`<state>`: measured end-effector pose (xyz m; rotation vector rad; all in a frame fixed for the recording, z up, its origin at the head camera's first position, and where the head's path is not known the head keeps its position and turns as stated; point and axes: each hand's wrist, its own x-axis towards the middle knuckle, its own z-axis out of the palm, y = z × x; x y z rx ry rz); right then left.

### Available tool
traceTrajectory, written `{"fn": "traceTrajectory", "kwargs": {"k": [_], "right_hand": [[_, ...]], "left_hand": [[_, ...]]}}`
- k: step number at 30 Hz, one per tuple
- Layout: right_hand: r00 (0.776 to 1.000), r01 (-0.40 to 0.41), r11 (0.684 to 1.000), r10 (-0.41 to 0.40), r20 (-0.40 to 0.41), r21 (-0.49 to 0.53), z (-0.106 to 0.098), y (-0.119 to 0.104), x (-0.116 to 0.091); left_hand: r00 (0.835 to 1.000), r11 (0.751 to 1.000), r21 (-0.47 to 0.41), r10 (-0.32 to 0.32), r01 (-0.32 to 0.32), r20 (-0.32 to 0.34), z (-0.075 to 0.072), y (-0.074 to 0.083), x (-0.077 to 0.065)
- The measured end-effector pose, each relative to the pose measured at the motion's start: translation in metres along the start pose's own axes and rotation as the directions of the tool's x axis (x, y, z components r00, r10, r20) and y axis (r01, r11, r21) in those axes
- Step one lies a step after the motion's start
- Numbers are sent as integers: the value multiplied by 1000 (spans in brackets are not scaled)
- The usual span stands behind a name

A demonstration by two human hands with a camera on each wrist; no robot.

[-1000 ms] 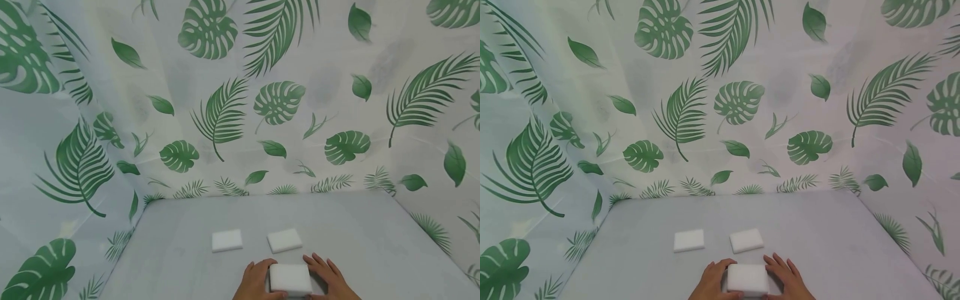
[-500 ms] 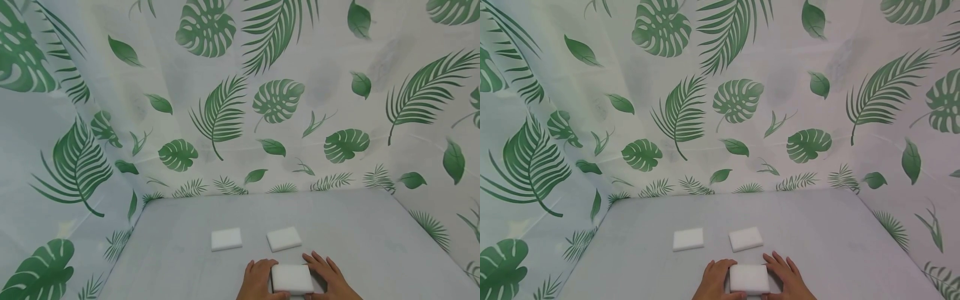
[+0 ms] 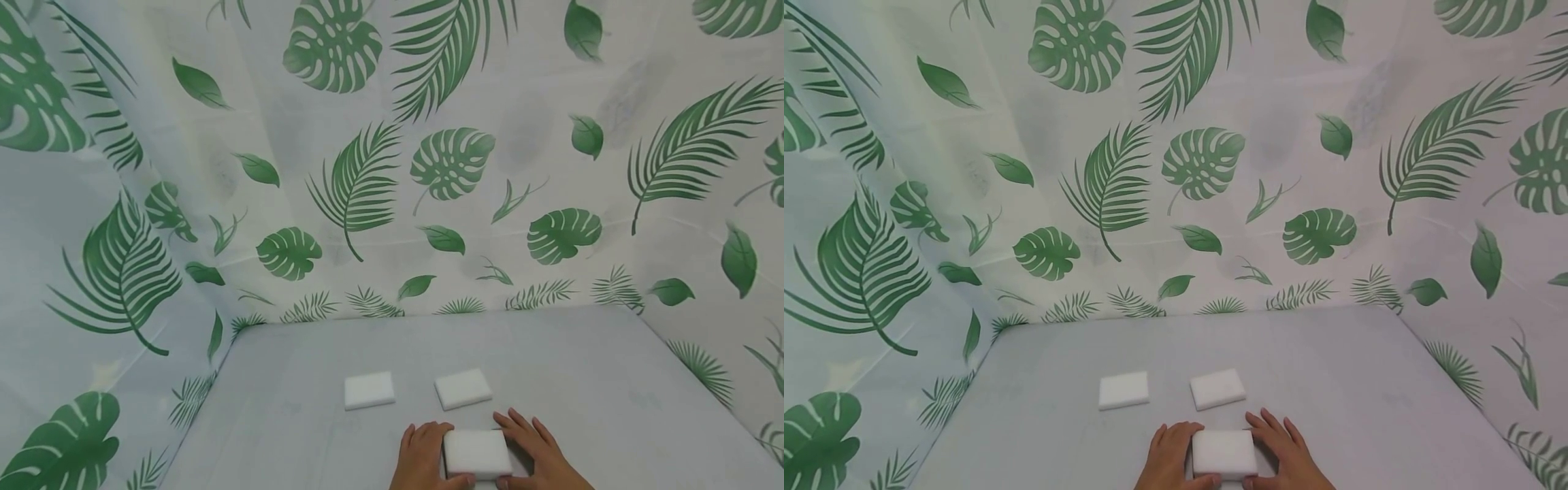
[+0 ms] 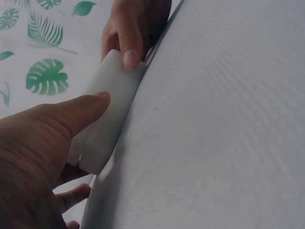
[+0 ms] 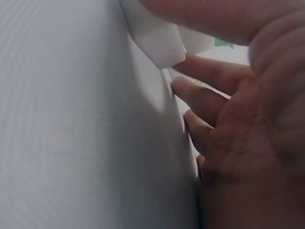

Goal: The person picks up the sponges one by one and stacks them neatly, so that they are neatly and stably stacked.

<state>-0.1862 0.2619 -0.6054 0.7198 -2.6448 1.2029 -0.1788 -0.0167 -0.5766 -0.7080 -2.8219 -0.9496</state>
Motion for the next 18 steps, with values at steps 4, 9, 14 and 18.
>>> {"fn": "traceTrajectory", "kwargs": {"k": [4,9,14,18], "right_hand": [[999,-32,997,31,10,66,-2,-4,-1],[993,-118,979,111,49,163,-5,-6,-3],[972,-224,951,202,122,212,-7,-4,-1],[978,-190,955,164,128,227,-8,-4,-1]], "left_hand": [[1000,1000,17,15,-15,-1,2,-3,-1],[998,997,-72,2,2,55,0,-7,-2],[976,897,-393,-150,202,159,-12,-12,-2],[959,801,-529,-266,279,103,-24,-21,-2]]}}
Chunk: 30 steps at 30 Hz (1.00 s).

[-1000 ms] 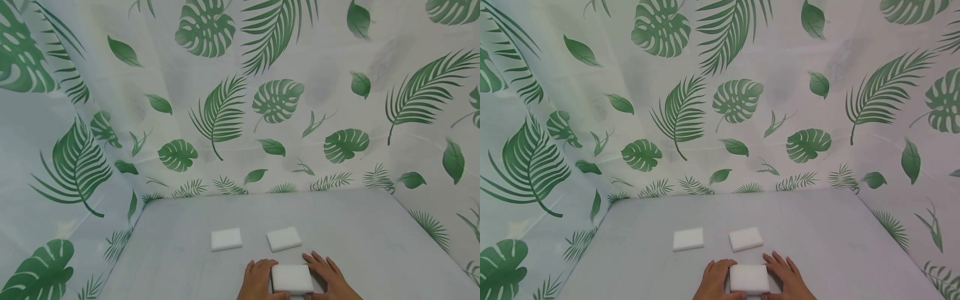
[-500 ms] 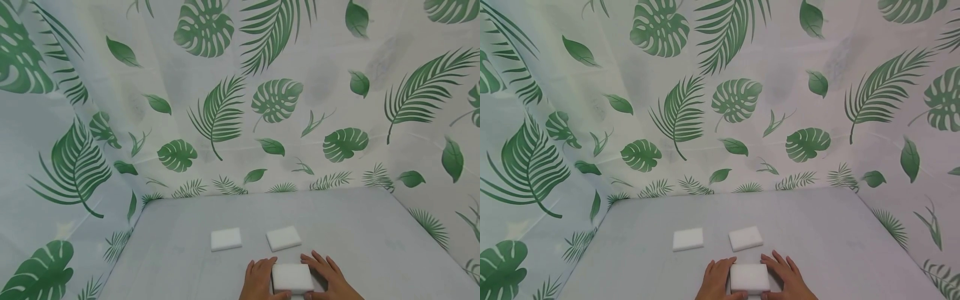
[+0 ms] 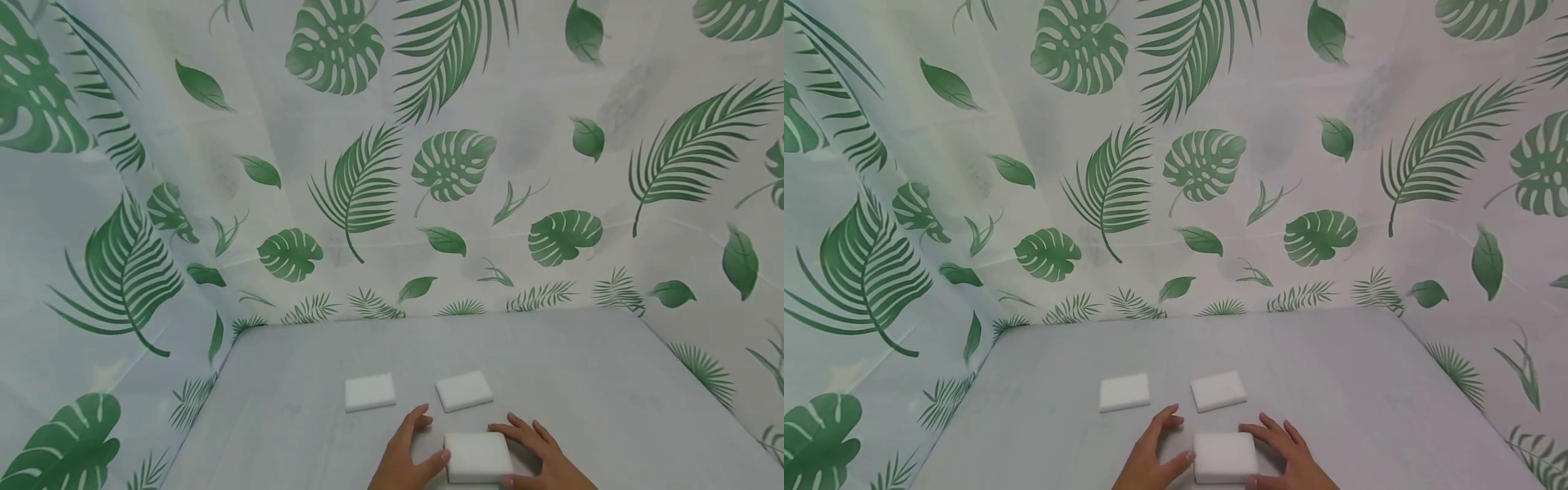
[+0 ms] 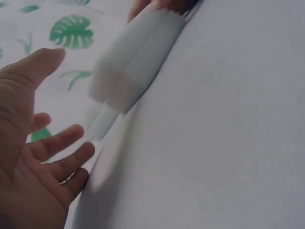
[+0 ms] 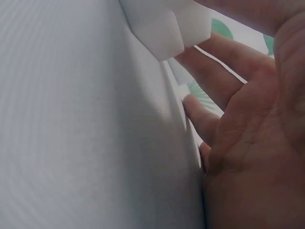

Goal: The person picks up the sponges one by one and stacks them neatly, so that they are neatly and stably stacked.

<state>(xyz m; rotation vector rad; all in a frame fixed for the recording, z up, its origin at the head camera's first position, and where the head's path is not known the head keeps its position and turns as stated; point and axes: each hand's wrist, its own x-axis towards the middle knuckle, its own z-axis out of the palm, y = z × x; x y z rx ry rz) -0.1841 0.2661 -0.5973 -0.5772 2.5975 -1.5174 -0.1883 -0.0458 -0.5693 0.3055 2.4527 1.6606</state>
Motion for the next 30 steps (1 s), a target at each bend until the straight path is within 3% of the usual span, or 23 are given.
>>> {"fn": "traceTrajectory", "kwargs": {"k": [3,5,8,10,12,14,15,16,18,23,25,30], "right_hand": [[998,62,998,-62,-11,-19,0,-1,0],[996,85,996,-85,-17,-26,-1,-2,1],[996,89,996,-89,-16,-19,-1,-3,1],[997,81,997,-81,-13,-9,-2,-4,1],[997,72,997,-72,-8,-4,-2,-4,2],[998,61,998,-61,-2,1,-3,-3,2],[999,51,999,-51,1,-1,-3,-2,2],[999,38,999,-38,4,1,-3,-2,3],[1000,18,1000,-18,8,4,-3,0,3],[1000,-3,1000,3,5,-11,-4,5,2],[1000,7,1000,-7,-4,-19,-3,8,1],[998,53,998,-54,-29,-46,0,11,1]], "left_hand": [[988,998,-34,39,-45,-152,-13,-3,3],[959,995,-35,77,-90,-272,-21,-6,5],[884,989,-13,128,-149,-449,-34,-12,7],[826,987,3,134,-159,-547,-42,-16,8],[779,989,5,120,-149,-615,-49,-19,8],[755,992,-3,96,-128,-649,-56,-21,8],[751,993,-2,87,-117,-655,-59,-22,8],[754,995,2,81,-105,-651,-62,-23,8],[780,997,11,62,-71,-623,-69,-25,9],[869,999,46,9,16,-495,-91,-34,16],[896,997,63,-9,41,-444,-99,-39,19],[936,990,117,-29,75,-352,-111,-50,25]]}}
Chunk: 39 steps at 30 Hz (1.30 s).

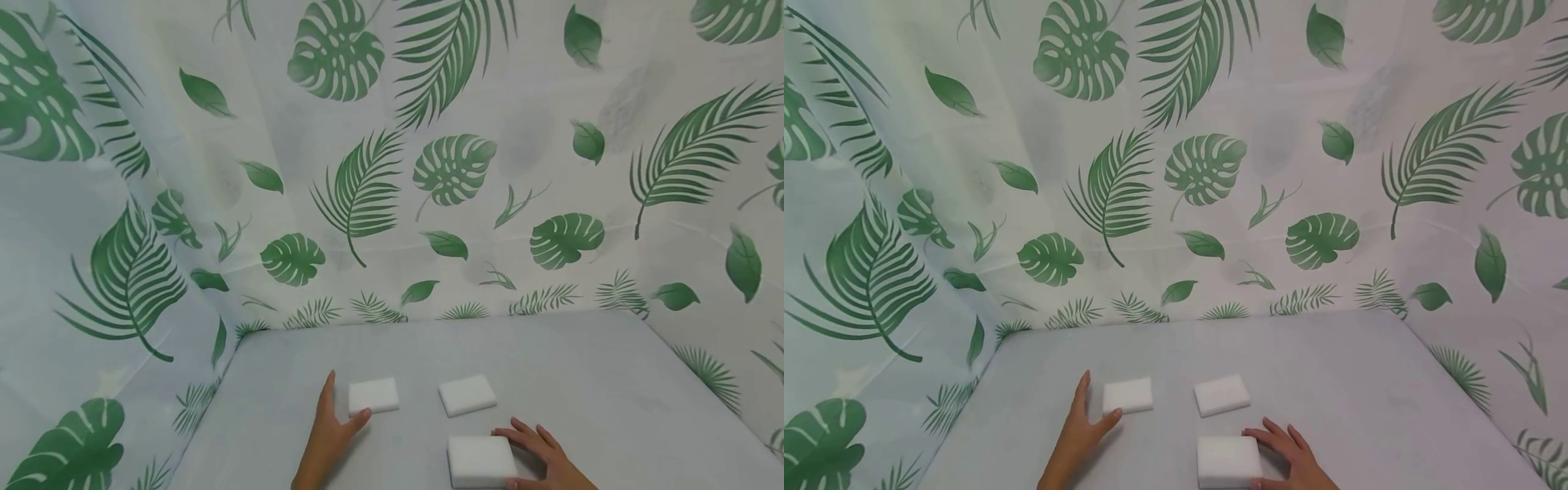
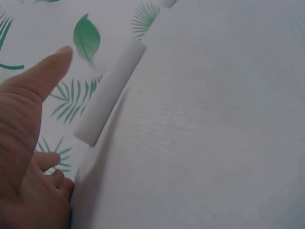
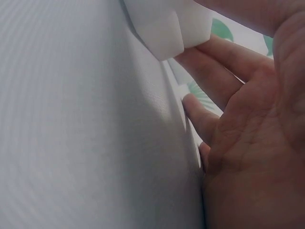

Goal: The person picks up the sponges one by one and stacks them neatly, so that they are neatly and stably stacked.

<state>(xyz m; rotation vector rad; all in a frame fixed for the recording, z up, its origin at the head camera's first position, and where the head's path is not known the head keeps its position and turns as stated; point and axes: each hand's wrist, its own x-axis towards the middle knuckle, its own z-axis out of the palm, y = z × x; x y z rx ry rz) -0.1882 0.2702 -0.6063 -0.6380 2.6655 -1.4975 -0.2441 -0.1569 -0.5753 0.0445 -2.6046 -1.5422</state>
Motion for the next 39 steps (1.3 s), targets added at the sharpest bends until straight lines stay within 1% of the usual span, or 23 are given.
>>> {"fn": "traceTrajectory", "kwargs": {"k": [2,5,8,12,17,19,25,29,34,39], "right_hand": [[1000,-1,1000,1,3,3,-1,0,0],[999,-32,999,31,15,29,-2,-3,-1],[999,-29,999,29,18,31,-1,-6,-1],[1000,-8,1000,7,17,27,0,-10,-1],[997,-67,996,64,48,64,-2,-13,-1],[995,-87,994,83,53,71,-3,-13,-1],[994,-104,993,101,44,61,-4,-18,-3],[989,-143,988,139,56,61,-5,-21,-2],[981,-187,980,182,68,68,-5,-24,-1],[981,-190,979,185,67,76,-5,-26,-2]], "left_hand": [[999,1000,26,12,-13,30,0,-2,3],[998,996,81,31,-36,61,2,-2,7],[997,988,149,23,-33,70,4,-1,8],[999,972,234,21,-28,34,7,2,6],[999,957,286,50,-42,-21,12,1,3],[998,953,299,58,-45,-34,15,0,3],[994,945,323,85,-57,-75,18,0,2],[990,943,326,100,-62,-101,18,-2,2],[988,949,311,97,-56,-118,19,-2,2],[991,955,294,62,-24,-120,19,1,3]]}}
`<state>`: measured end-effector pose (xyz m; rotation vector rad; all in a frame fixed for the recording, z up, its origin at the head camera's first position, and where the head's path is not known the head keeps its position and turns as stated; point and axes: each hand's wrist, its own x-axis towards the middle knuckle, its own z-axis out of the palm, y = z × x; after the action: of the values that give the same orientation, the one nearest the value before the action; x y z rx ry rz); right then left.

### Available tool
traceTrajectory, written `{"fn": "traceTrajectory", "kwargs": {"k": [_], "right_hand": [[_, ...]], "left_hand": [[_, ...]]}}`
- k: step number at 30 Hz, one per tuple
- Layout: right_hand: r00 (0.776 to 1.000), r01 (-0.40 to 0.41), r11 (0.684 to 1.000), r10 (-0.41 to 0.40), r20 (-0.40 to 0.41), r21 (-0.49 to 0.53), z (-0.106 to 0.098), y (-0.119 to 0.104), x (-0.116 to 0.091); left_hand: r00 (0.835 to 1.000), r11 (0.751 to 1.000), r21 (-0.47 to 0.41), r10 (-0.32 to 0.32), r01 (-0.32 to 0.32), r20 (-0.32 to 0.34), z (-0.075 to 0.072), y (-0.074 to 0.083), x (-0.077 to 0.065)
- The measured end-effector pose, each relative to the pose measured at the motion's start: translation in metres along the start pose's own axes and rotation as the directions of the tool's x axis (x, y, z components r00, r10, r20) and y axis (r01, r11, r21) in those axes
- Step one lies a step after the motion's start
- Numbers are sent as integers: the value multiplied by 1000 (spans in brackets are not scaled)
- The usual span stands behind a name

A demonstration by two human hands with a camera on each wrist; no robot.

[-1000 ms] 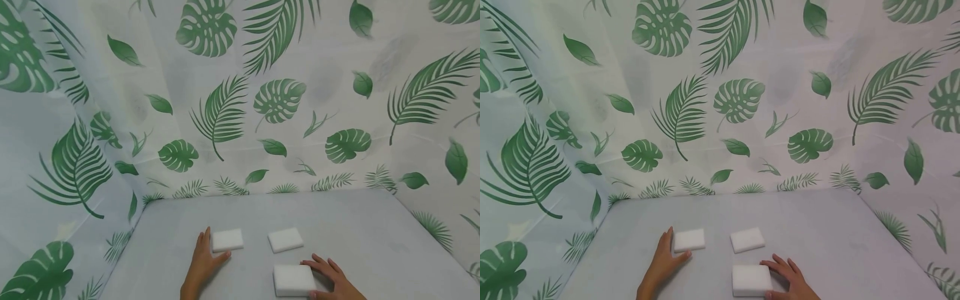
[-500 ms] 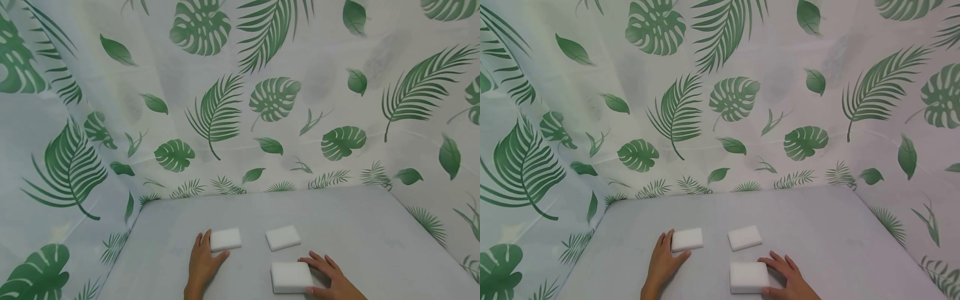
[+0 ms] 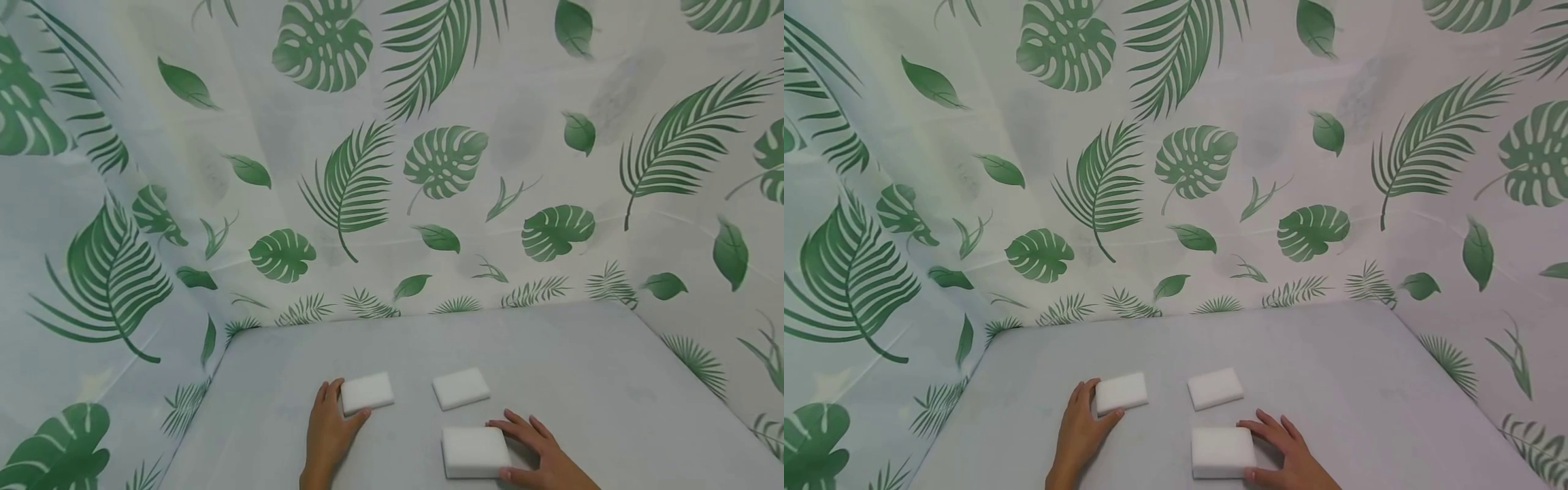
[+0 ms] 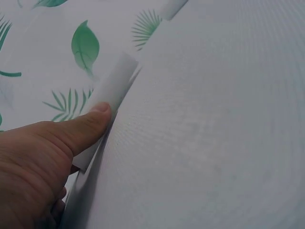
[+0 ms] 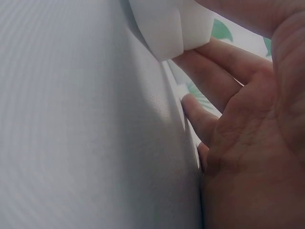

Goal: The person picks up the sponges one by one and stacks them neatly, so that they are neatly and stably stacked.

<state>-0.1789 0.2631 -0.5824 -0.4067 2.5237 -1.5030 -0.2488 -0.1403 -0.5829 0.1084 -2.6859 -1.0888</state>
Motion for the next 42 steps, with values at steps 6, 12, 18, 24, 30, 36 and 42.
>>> {"fn": "traceTrajectory", "kwargs": {"k": [6,12,18,24,30,36,42], "right_hand": [[1000,-18,999,18,15,40,0,-3,-1],[1000,2,1000,-2,-6,11,0,-4,-3],[1000,-4,1000,4,-17,-7,-1,-6,-4],[999,-50,999,50,-2,5,-2,-12,-5],[997,-76,995,76,-7,-66,0,-14,-5],[992,-128,987,128,-2,-100,0,-16,-5],[983,-184,972,185,-9,-145,1,-21,-2]], "left_hand": [[999,998,-52,-44,46,28,-2,1,-1],[999,991,-128,-20,25,41,-5,1,-2],[998,971,-236,49,-37,46,-9,14,-3],[988,950,-287,144,-124,49,-12,37,-7],[981,935,-320,182,-153,62,-14,60,-15],[975,926,-355,182,-126,130,-13,86,-24],[949,910,-385,247,-157,197,-5,104,-35]]}}
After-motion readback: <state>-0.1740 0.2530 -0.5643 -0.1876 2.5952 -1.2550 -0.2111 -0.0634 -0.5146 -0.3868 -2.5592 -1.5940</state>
